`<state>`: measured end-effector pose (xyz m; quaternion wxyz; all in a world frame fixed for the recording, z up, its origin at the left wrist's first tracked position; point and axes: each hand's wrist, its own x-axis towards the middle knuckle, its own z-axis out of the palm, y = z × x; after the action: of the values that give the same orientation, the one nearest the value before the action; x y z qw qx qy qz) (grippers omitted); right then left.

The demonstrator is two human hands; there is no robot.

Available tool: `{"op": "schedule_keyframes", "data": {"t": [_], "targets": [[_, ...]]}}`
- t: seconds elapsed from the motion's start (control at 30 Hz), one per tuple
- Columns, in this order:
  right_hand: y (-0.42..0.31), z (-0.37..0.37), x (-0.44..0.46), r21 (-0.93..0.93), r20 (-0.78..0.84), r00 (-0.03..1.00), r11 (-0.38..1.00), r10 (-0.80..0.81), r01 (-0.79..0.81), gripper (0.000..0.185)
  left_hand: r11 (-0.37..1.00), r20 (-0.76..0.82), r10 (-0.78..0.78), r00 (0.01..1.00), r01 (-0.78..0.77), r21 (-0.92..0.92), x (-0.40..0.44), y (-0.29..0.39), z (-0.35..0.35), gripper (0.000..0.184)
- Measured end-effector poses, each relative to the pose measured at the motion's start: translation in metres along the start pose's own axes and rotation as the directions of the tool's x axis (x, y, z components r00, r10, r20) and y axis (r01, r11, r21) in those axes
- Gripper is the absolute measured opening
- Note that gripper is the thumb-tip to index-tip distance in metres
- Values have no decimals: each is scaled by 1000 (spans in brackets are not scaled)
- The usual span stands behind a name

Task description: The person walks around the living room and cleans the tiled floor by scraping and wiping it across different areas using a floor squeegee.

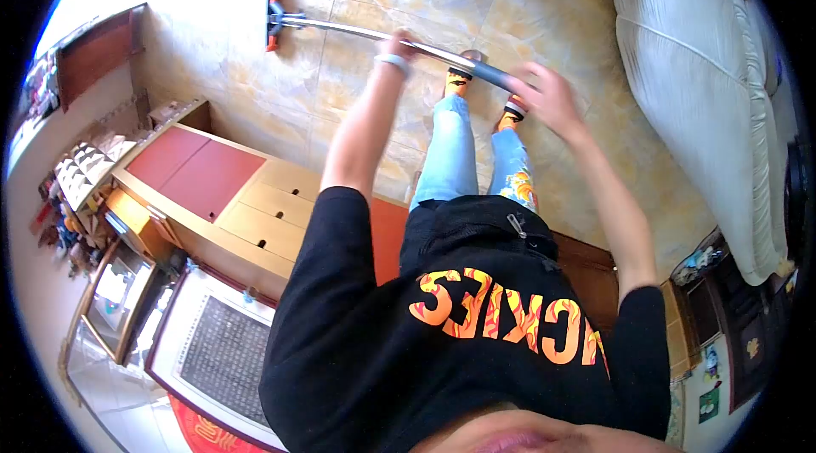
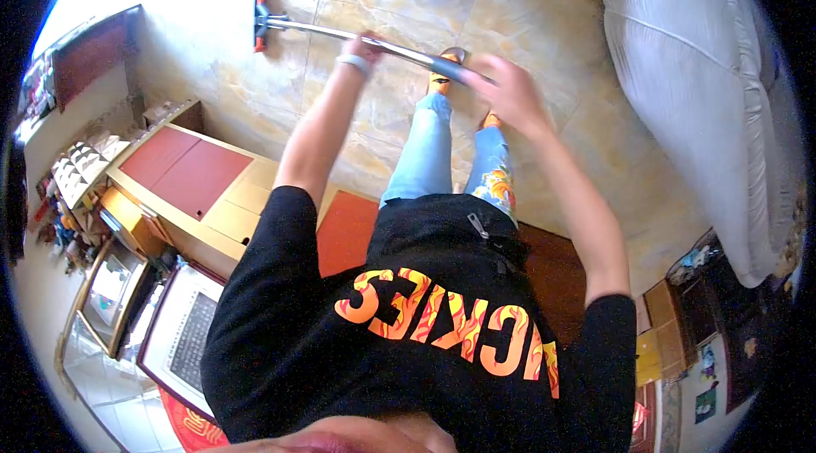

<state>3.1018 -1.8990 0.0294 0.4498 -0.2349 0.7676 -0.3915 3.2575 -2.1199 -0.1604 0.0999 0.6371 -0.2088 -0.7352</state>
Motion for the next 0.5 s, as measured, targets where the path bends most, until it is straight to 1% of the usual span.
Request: {"op": "schedule_keyframes", "data": {"t": [0.03, 0.07, 0.1, 0.13, 0.17, 0.2, 0.23, 0.27, 0.3, 0.37, 0.4, 0.43, 0.47, 0.5], "targets": [[9, 41, 37, -31, 60, 987, 988, -151, 153, 28, 987, 31, 43, 999, -38, -154, 27, 25, -29, 12], [-16, 71, 61, 61, 216, 976, 998, 0, -14, 29, 975, -92, 132, 987, -146, -165, 25, 56, -38, 26], [-27, 104, 88, 41, 298, 950, 996, -93, 85, 34, 980, -80, 197, 977, -198, -8, 22, 80, -51, 29], [-52, 121, 100, 8, 353, 934, 998, -63, 64, 35, 973, -75, 230, 970, -232, -21, 12, 95, -54, 31], [-74, 134, 106, -64, 356, 934, 996, -37, 64, 33, 963, -57, 233, 971, -239, -124, 11, 100, -58, 34], [-76, 157, 115, -183, 318, 947, 977, -42, 105, 32, 963, -55, 246, 968, -250, -101, 7, 101, -63, 33], [-69, 168, 115, -222, 250, 963, 961, -104, 161, 33, 963, -51, 257, 965, -260, -77, 1, 101, -65, 34], [-67, 161, 108, -227, 290, 955, 966, -56, 125, 34, 976, -22, 215, 976, -216, -10, 9, 95, -74, 34], [-64, 146, 96, -237, 330, 944, 967, -6, 89, 34, 970, 22, 186, 982, -188, 158, -2, 87, -65, 33], [-34, 94, 68, -200, 346, 933, 979, 101, -32, 35, 874, 102, 115, 988, -149, 462, -22, 54, -39, 33], [-4, 66, 51, -172, 306, 951, 985, 52, 1, 33, 959, 226, -57, 973, -9, 282, -30, 31, -30, 26], [37, 38, 30, -120, 254, 965, 988, -67, 101, 33, 980, 374, -194, 907, 164, 111, -39, 5, -18, 19], [48, -2, -6, -58, 175, 980, 992, -98, 110, 32, 973, 263, -229, 937, 219, 69, -65, -20, 8, 24], [67, -42, -40, -76, 224, 975, 997, 13, 5, 34, 963, 150, -271, 951, 270, 23, -88, -45, 38, 29]]}}
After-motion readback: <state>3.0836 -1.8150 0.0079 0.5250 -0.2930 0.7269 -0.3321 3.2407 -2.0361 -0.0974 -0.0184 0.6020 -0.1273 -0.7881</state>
